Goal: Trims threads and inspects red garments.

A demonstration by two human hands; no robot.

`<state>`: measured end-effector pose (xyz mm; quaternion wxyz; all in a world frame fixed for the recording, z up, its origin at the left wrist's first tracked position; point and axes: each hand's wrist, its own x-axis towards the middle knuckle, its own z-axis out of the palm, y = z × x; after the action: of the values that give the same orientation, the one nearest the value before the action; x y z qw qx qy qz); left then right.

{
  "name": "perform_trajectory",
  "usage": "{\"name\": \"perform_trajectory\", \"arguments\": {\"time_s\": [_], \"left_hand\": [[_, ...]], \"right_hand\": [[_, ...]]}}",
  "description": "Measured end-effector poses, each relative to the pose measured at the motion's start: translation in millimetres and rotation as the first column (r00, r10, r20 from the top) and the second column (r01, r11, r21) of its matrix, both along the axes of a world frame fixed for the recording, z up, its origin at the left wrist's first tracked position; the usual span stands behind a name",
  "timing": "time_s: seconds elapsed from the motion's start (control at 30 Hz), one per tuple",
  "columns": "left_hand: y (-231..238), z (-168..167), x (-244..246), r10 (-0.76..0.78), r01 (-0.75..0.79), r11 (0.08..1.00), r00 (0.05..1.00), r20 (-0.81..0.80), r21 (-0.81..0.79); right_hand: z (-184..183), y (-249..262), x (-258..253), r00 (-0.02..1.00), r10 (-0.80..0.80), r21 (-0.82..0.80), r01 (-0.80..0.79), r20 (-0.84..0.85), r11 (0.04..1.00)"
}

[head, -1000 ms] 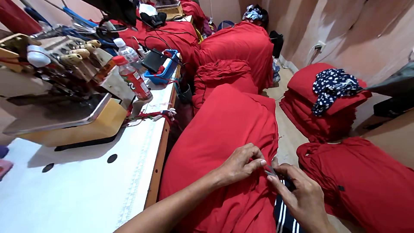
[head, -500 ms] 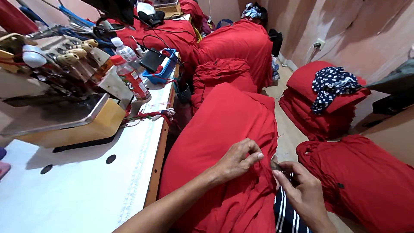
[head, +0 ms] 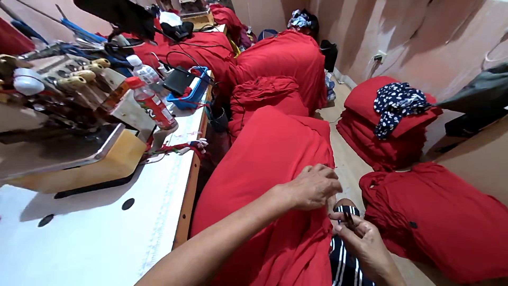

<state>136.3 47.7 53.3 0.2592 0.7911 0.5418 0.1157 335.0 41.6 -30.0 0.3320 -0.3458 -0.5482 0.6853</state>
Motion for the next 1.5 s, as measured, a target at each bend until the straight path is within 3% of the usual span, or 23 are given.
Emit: {"name": "perform_trajectory", "arguments": {"time_s": [0.13,0.27,0.4,0.53,0.6,0.7,0.8,0.9,1.0,1.1,1.17,1.27,1.5], "left_hand": [[-0.1,0.4,-1.3,-0.05,0.016,0.986,0.977,-0.207,-0.165],[-4.8,-9.0,-15.2,-0.016,0.003,0.996,0.988,-0.155,-0.084],[-7.3,-18.5,-28.2,-0.075,0.063,0.994,0.988,0.138,0.093],[-8.8,-21.2,-39.6,-0.065,0.043,0.997,0.936,0.345,0.072],[-11.9,-20.4,-42.8,-0.028,0.0,0.997,0.938,0.345,0.081],[-23.6,-12.9,-44.5,0.055,-0.084,0.983,0.983,0.176,0.161],[-39.2,-13.9,-55.4,0.074,-0.075,0.951,0.997,0.013,0.3],[-58.9,-18.5,-64.8,0.056,-0.036,0.922,0.998,-0.04,0.386],[-75.7,-27.5,-71.8,0.142,-0.101,0.815,0.989,-0.028,0.57],[-86.4,-49.8,-79.5,0.251,-0.199,0.678,0.968,0.032,0.708],[-90.8,-64.6,-81.7,0.288,-0.266,0.681,0.954,0.084,0.682],[-93.2,-70.9,-83.2,0.286,-0.334,0.768,0.942,0.174,0.547],[-100.9,-53.2,-96.8,0.153,-0.218,0.944,0.954,0.256,0.249]], "right_hand": [[2.1,-4.6,-6.2,0.994,0.061,-0.205,-0.078,-0.086,0.976],[3.1,-2.9,-9.9,0.991,0.087,-0.223,-0.108,-0.102,0.969],[1.4,0.4,-8.5,0.974,0.188,-0.125,-0.204,-0.13,0.971],[2.1,3.7,-11.7,0.958,0.269,-0.027,-0.273,-0.1,0.962],[2.4,4.8,-12.9,0.964,0.262,0.047,-0.26,-0.036,0.964],[-7.4,4.3,-13.6,0.986,0.126,0.282,-0.151,0.106,0.948],[-7.6,-1.4,-14.2,0.995,-0.048,0.508,-0.003,0.087,0.861],[0.7,-11.4,-20.3,0.998,-0.063,0.682,0.049,-0.004,0.73],[6.6,-23.3,-33.0,0.999,-0.031,0.834,0.05,-0.04,0.549],[3.2,-43.7,-51.6,0.998,-0.04,0.926,-0.038,0.057,0.376],[-0.4,-58.4,-63.4,0.984,-0.035,0.938,-0.158,0.177,0.308],[-0.7,-69.5,-67.8,0.954,-0.021,0.916,-0.281,0.299,0.287],[10.4,-71.9,-52.9,0.897,0.036,0.837,-0.424,0.44,0.345]]}}
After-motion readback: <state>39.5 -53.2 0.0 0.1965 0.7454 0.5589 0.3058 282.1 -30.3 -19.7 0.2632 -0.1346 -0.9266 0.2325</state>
